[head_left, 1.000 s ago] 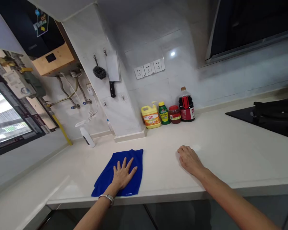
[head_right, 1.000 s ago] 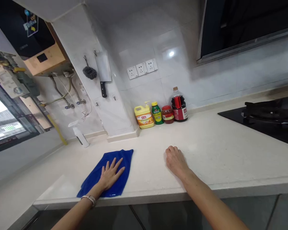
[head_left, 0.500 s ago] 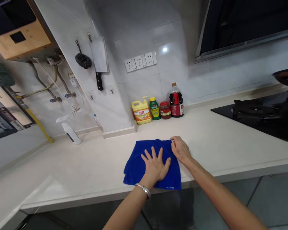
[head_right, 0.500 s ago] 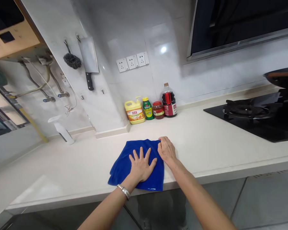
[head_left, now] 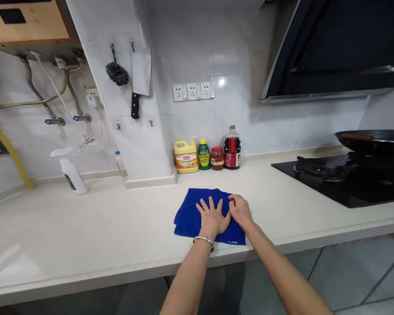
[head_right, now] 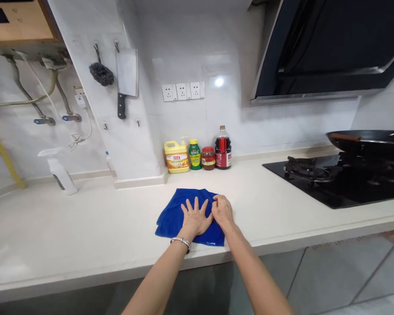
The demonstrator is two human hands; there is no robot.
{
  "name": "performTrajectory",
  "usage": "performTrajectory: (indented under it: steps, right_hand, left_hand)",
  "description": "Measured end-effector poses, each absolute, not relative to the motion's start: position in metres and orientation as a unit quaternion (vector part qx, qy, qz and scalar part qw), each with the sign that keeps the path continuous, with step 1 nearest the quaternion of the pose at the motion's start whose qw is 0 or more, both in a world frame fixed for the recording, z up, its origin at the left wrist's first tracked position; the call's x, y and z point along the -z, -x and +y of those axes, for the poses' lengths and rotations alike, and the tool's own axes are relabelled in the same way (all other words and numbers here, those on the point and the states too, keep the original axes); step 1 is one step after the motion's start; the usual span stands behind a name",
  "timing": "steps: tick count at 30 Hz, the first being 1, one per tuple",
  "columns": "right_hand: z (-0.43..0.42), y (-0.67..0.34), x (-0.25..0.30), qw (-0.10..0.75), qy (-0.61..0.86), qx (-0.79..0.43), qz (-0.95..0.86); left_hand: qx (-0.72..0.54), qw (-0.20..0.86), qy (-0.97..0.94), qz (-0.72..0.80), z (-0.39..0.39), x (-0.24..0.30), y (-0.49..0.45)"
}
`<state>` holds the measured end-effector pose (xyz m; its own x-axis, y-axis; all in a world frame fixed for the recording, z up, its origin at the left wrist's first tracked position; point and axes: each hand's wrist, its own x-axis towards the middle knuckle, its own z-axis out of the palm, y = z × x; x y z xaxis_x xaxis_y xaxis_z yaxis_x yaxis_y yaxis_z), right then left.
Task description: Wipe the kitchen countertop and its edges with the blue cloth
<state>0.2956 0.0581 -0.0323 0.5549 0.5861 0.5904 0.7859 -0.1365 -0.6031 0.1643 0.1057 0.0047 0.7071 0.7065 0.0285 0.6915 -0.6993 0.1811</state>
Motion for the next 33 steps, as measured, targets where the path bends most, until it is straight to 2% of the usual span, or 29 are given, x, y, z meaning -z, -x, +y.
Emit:
performTrajectory:
  steps: [8, 18, 26, 33]
  right_hand:
    - [0.056, -0.294, 0.029, 0.493, 0.752, 0.084, -0.429]
    - [0.052, -0.286, 0.036, 0.476, 0.750, 0.105, -0.447]
    - [0.045, -0.279, 0.037, 0.458, 0.742, 0.108, -0.478]
    - [0.038, -0.278, 0.024, 0.526, 0.679, 0.198, -0.473]
  left_hand:
    - [-0.056, 0.104, -0.940, 0.320, 0.085, -0.002, -0.133]
    - [0.005, 0.115, -0.967, 0.227, 0.072, -0.017, -0.074]
    - [0.029, 0.085, -0.980, 0.175, 0.100, -0.027, -0.081]
    - [0.003, 0.061, -0.968, 0.242, 0.132, -0.023, -0.113]
